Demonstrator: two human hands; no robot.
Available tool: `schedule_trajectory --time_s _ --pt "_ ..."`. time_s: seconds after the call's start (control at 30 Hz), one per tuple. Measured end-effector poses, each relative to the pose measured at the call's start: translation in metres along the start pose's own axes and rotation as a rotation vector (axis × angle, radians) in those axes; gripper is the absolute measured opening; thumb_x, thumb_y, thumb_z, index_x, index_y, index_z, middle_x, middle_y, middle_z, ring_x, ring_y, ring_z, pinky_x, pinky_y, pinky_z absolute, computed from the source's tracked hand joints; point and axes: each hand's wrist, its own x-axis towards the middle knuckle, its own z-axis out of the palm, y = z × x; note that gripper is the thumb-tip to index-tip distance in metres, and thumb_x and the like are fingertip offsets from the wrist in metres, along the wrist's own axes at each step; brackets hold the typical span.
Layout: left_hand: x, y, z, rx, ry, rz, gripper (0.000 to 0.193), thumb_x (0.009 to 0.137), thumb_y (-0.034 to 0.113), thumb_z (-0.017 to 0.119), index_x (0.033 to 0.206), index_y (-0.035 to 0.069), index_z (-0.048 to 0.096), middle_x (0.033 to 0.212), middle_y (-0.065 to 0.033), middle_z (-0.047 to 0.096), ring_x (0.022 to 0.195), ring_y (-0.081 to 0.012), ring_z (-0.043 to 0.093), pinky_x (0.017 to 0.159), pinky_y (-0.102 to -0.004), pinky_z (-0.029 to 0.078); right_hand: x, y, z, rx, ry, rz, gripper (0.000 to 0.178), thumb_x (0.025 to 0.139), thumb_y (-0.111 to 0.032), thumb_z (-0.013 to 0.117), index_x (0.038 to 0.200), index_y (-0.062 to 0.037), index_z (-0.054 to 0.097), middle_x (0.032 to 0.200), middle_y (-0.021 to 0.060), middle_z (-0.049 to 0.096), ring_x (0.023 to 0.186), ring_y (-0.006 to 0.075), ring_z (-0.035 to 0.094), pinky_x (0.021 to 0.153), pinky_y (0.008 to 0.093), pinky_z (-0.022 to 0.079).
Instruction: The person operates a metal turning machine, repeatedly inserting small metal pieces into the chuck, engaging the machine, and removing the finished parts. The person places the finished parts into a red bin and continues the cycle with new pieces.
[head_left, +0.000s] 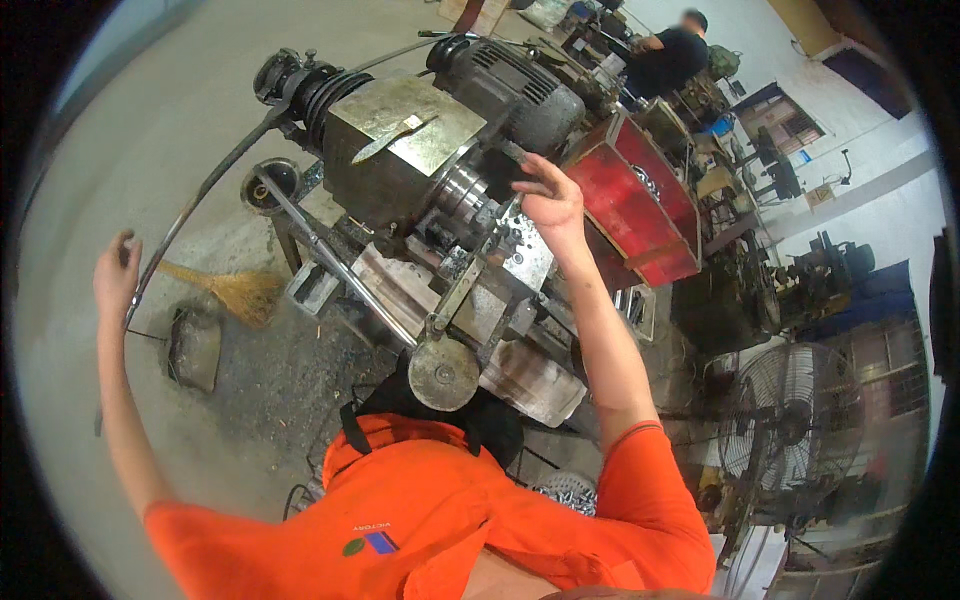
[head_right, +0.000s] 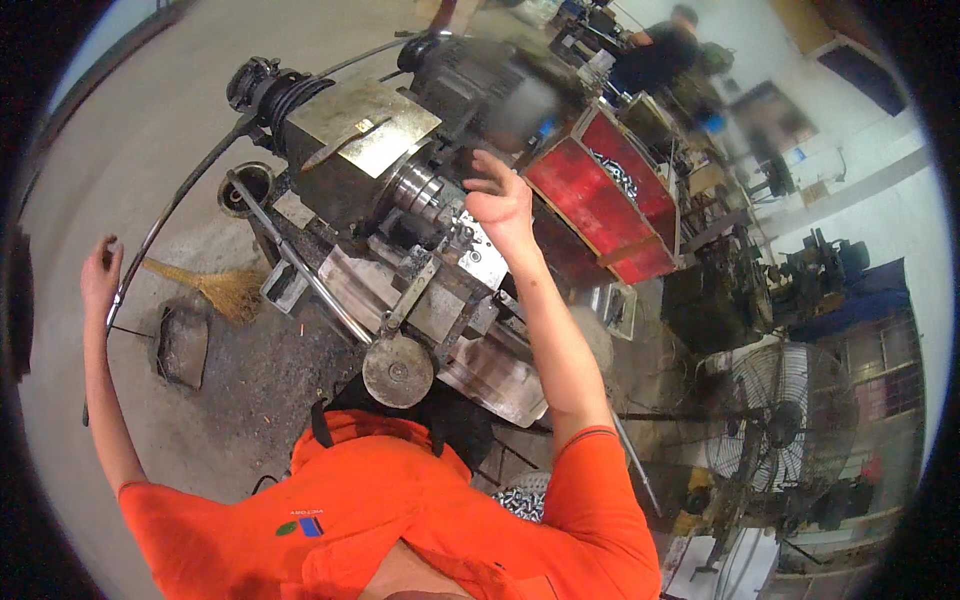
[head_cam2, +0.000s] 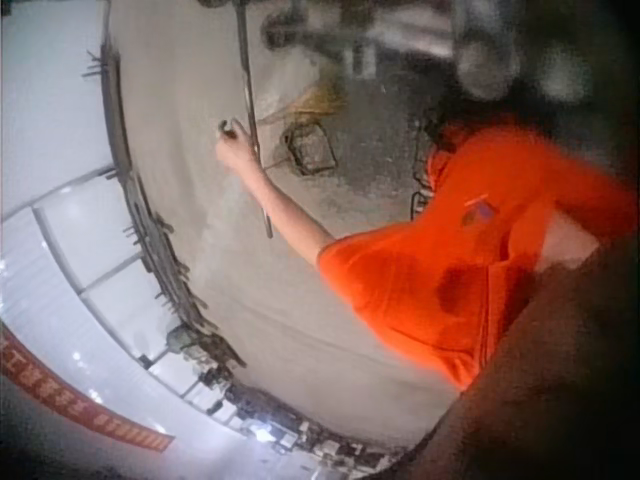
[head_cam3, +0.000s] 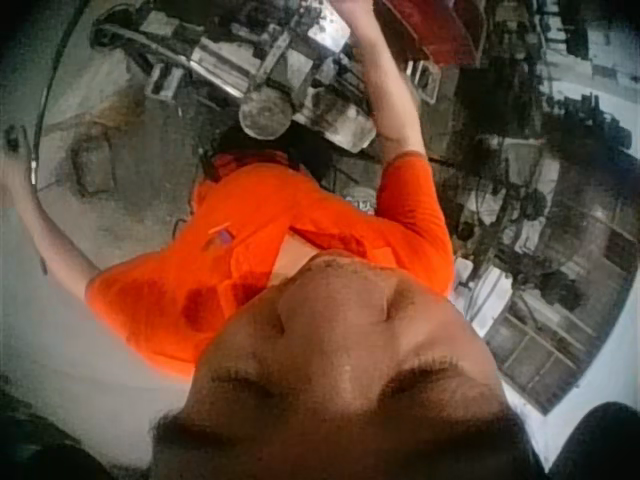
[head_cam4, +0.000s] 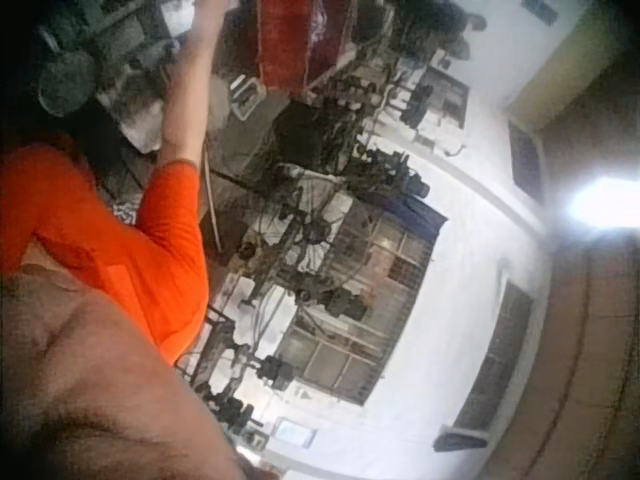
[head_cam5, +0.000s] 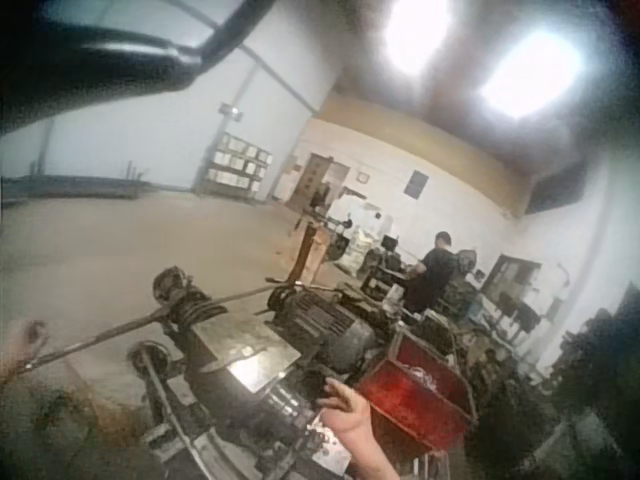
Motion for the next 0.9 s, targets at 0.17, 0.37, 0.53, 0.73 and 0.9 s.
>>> schedule_trajectory --time_s 0.17,0.37,0.53,0.73,0.9 --pt "-0.023 -0.006 0.057 0.219 -0.058 0.019 0.035 0.086 0.037 0.056 0.1 0.006 0.061 0.078 -0.0181 0.063 0.077 -0.0343 0.063 0.067 -0.0436 0.048 -0.02 0.008 -0.023 -0.504 0.044 -0.04 0.05 0.06 -0.014 0.062 0.108 -0.0008 0.063 0.101 0.0174 0.064 0.086 0.0265 0.063 0.078 0.0335 0.049" --pt "0.023 -0.038 0.05 0.356 -0.063 -0.148 0.035 0.082 0.04 0.058 0.093 0.008 0.065 0.088 -0.0193 0.064 0.085 -0.0387 0.061 0.072 -0.0471 0.048 0.003 0.021 0.017 -0.946 -0.19 -0.251 0.024 0.052 -0.023 0.062 0.071 -0.0133 0.073 0.082 0.0113 0.067 0.088 0.0323 0.057 0.082 0.0375 0.046" --pt "-0.007 0.014 0.043 0.277 -0.122 -0.231 0.034 0.079 0.039 0.06 0.093 0.008 0.067 0.091 -0.0186 0.065 0.087 -0.0386 0.061 0.075 -0.0461 0.049 0.008 0.025 0.04 -0.975 -0.233 -0.102 0.021 0.053 -0.021 0.061 0.067 -0.0078 0.071 0.075 0.0173 0.065 0.078 0.0367 0.059 0.074 0.0395 0.05" --pt "-0.048 0.033 0.038 0.209 -0.077 -0.29 0.031 0.076 0.034 0.06 0.089 0.007 0.065 0.087 -0.0187 0.065 0.084 -0.0376 0.062 0.073 -0.0465 0.048 0.008 0.046 0.048 -0.857 -0.12 -0.238 0.017 0.05 -0.015 0.056 0.059 -0.0061 0.068 0.064 0.0188 0.062 0.065 0.0412 0.056 0.066 0.0435 0.049" --pt "-0.068 0.041 0.041 0.163 -0.015 -0.253 0.032 0.078 0.038 0.061 0.086 0.006 0.064 0.083 -0.0166 0.065 0.078 -0.0381 0.062 0.069 -0.0459 0.048 0.005 0.039 0.046 -0.887 -0.175 -0.189 0.019 0.051 -0.015 0.056 0.062 -0.0054 0.068 0.065 0.0202 0.062 0.069 0.0407 0.059 0.068 0.0425 0.051"
